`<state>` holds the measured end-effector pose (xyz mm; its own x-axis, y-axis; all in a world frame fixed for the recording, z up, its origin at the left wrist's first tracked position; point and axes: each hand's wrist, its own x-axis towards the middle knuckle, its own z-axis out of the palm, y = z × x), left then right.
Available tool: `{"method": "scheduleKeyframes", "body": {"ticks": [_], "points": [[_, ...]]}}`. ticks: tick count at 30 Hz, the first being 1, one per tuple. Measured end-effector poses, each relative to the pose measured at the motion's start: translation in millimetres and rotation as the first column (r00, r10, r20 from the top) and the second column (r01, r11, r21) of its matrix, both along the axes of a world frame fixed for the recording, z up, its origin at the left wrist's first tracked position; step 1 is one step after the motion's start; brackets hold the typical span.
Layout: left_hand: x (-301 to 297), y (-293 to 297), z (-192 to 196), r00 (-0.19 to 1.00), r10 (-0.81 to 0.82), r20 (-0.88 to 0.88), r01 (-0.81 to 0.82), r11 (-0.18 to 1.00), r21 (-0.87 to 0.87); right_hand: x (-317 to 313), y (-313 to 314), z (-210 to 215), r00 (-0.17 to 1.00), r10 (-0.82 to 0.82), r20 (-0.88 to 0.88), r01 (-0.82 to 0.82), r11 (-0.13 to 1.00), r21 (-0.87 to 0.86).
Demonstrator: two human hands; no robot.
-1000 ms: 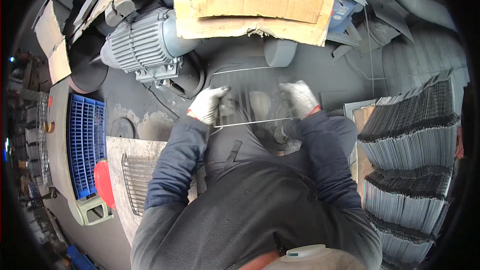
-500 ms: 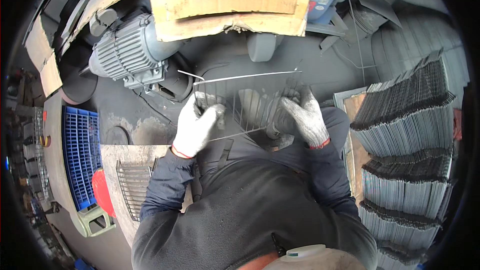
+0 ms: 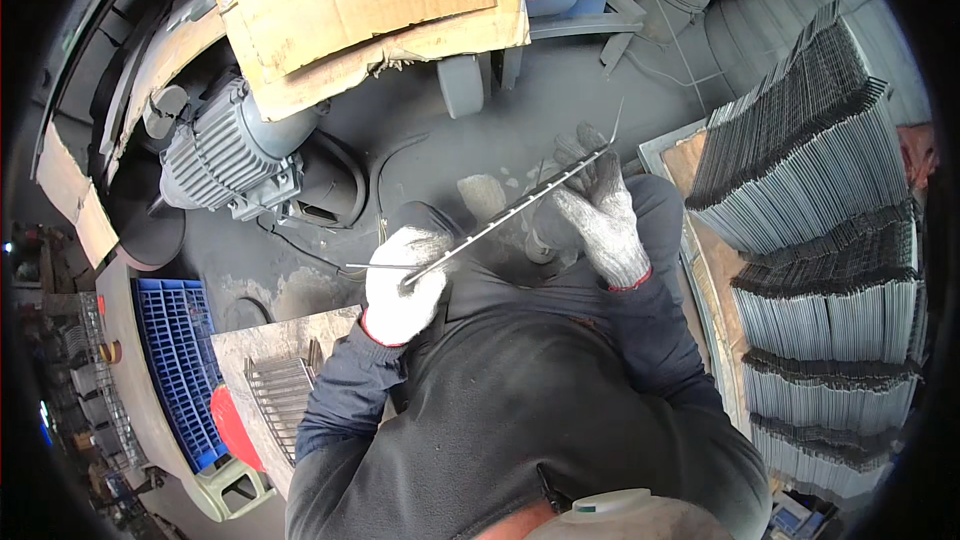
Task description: Straighten the wires of metal grids by hand and stack them into a metal crate.
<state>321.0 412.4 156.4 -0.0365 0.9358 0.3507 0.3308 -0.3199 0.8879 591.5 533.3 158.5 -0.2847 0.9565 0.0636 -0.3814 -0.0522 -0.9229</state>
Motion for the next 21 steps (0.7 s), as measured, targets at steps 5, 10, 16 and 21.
{"method": "scheduleKeyframes", "body": {"ticks": [5, 10, 16, 21], "points": [[4, -9, -2, 0.971, 0.071, 0.230, -0.055, 0.996, -0.076, 1, 2, -10, 0.999, -0.001, 0.055, -0.001, 0.999, 0.036], [-8, 8, -4, 0.981, 0.099, 0.165, -0.102, 0.995, 0.010, 3, 0, -4, 1.000, -0.012, 0.011, 0.012, 0.999, -0.032], [-12, 38, -2, 0.969, 0.177, 0.170, -0.194, 0.977, 0.089, 5, 9, -1, 0.998, -0.036, 0.047, 0.028, 0.988, 0.152], [0, 62, 7, 0.947, 0.293, 0.132, -0.259, 0.939, -0.226, 8, 37, -17, 0.974, -0.072, 0.217, 0.056, 0.995, 0.082]]}}
